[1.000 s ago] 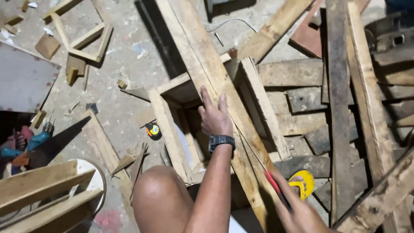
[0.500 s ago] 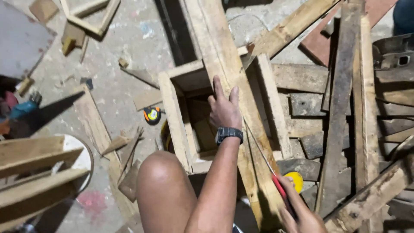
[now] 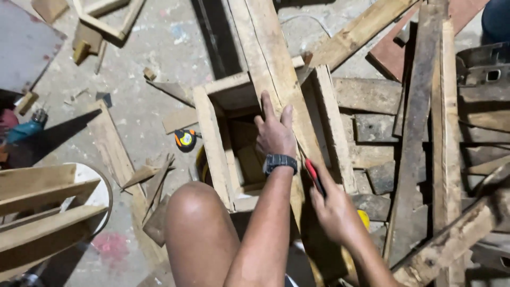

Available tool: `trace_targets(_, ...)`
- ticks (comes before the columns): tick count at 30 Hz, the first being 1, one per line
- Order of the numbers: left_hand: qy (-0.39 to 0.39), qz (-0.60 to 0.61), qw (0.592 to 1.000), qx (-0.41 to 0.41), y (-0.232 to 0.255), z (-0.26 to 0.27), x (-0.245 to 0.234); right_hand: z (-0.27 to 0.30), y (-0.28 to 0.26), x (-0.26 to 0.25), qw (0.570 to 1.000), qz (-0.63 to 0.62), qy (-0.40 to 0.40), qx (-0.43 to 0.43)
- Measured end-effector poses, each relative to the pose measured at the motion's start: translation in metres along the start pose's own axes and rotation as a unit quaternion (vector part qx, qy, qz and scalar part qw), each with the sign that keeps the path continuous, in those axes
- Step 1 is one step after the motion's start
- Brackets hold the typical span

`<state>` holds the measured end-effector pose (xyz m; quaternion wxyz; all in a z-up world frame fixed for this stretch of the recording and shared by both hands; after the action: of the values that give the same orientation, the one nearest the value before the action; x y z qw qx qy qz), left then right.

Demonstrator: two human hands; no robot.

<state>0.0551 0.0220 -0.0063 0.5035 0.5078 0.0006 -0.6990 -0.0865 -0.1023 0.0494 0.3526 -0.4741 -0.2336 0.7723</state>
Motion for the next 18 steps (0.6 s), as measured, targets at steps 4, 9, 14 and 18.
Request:
trace_targets(4,0.003,-0.001,1.000,0.009,0.003,0.002,0.000,0.072,0.102,0.022,0.999,-0.037,-0.016,0.008)
trace_targets(9,0.013,0.006,1.000,0.002,0.000,-0.003,0.003,0.123,0.132,0.021,0.982,-0.183,0.014,-0.048)
trace_targets(14,0.017,0.011,1.000,0.017,0.000,0.000,0.008,-0.018,0.001,-0.001,0.998,-0.054,0.008,-0.014)
trace_targets(18,0.023,-0.006,1.000,0.008,-0.007,-0.007,0.015,-0.026,-0.015,-0.002,0.999,-0.044,-0.005,-0.002)
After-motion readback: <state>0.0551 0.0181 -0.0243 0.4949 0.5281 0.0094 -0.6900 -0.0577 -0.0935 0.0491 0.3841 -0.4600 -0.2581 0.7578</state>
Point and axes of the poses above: each hand's wrist, its own z-axis away from the middle knuckle, its own x-axis out of the palm, y = z × x, the point moved 4 cm from there along -z, towards the middle knuckle, and after that the axes turned 12 degrees about -x, right-handed, at the moved point
